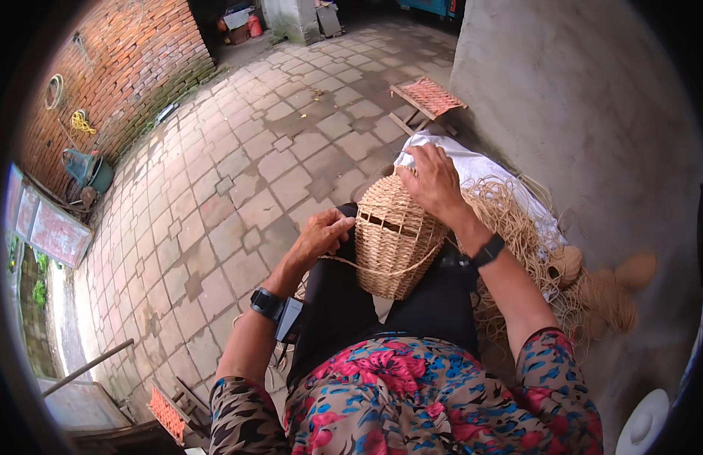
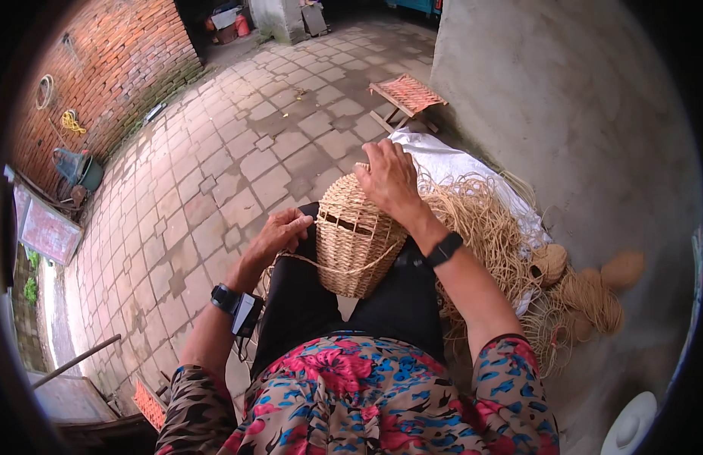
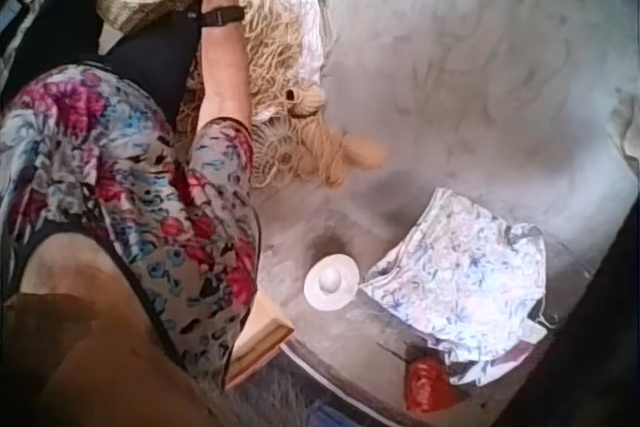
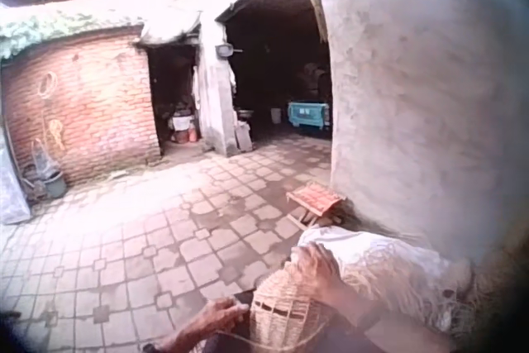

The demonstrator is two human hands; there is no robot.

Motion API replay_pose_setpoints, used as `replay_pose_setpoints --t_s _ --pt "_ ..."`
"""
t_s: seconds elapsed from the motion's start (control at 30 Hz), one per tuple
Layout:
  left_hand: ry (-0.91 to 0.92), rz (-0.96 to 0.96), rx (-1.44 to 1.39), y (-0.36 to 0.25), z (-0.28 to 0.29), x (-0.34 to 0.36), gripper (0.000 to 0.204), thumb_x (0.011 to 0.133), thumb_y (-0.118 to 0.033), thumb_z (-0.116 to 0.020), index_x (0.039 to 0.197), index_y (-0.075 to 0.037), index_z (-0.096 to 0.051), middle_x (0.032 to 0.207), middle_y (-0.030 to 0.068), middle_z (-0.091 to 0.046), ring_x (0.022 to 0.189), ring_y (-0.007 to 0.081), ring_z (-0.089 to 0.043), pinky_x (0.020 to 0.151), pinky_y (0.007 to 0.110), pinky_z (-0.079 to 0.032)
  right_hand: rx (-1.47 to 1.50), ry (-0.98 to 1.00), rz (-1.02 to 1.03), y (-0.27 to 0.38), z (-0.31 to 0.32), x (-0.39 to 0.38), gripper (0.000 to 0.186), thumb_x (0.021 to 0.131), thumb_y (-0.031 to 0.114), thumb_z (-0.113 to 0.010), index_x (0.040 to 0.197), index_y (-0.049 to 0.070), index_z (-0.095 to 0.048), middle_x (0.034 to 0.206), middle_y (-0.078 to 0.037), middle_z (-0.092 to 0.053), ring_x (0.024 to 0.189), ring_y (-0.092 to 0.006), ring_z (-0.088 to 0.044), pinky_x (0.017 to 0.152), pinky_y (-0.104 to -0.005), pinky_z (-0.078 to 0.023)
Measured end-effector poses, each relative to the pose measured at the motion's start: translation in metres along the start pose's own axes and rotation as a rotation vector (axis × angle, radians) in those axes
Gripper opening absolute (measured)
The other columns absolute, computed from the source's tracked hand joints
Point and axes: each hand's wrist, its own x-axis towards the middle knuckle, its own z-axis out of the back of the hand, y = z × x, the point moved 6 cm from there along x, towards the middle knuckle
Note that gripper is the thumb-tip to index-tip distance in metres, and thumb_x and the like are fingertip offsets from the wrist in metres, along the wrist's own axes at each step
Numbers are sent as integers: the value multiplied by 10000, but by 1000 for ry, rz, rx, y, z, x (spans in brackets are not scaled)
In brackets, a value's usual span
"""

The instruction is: The recorder is weaving a basket from straw fibers using their hands.

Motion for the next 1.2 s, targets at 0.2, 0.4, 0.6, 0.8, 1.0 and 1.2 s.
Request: replay_pose_setpoints --t_s 0.2,0.4,0.6,0.8,1.0,1.2 --pt "-71 -59 161 7 16 11 318 861 -329 -668 846 -18 -603 693 40 -590 552 109 -517 482 261 -404 221 553 -443 -32 -69 10 399 858 423 -570 976 53 -657 877 -173 -694 836 -361 -656 765 -420 -501" --pt "-9 -23 98 11 24 4 289 901 -274 -635 1063 -50 -550 680 -1 -528 614 91 -503 519 261 -415 290 348 -438 -45 -54 -1 276 822 350 -596 913 103 -681 861 -142 -690 845 -343 -653 756 -404 -503" --pt "-479 -331 830 -28 125 -68 402 873 -28 -459 1270 -70 -414 790 170 -650 729 346 -638 659 422 -491 337 328 -417 -35 -37 -4 268 825 326 -613 968 105 -667 848 -146 -688 819 -342 -657 742 -400 -509" --pt "-554 -379 1141 -70 151 -138 292 918 -50 -464 1209 -45 -478 793 163 -614 755 376 -592 669 435 -472 353 315 -400 -31 -39 -4 285 827 312 -606 980 78 -661 879 -169 -684 834 -341 -659 747 -400 -503" --pt "-531 -580 899 -139 123 -179 140 893 -75 -569 835 17 -658 853 104 -547 691 189 -554 614 293 -456 329 293 -404 -37 -35 -8 288 820 304 -613 988 75 -658 869 -173 -680 813 -339 -656 724 -397 -500" --pt "-129 -422 -350 -107 69 -125 214 862 -112 -671 1033 11 -637 852 59 -618 770 138 -614 685 271 -520 376 294 -407 -26 -33 -5 267 824 298 -615 983 88 -656 746 -125 -670 713 -293 -651 654 -378 -486"
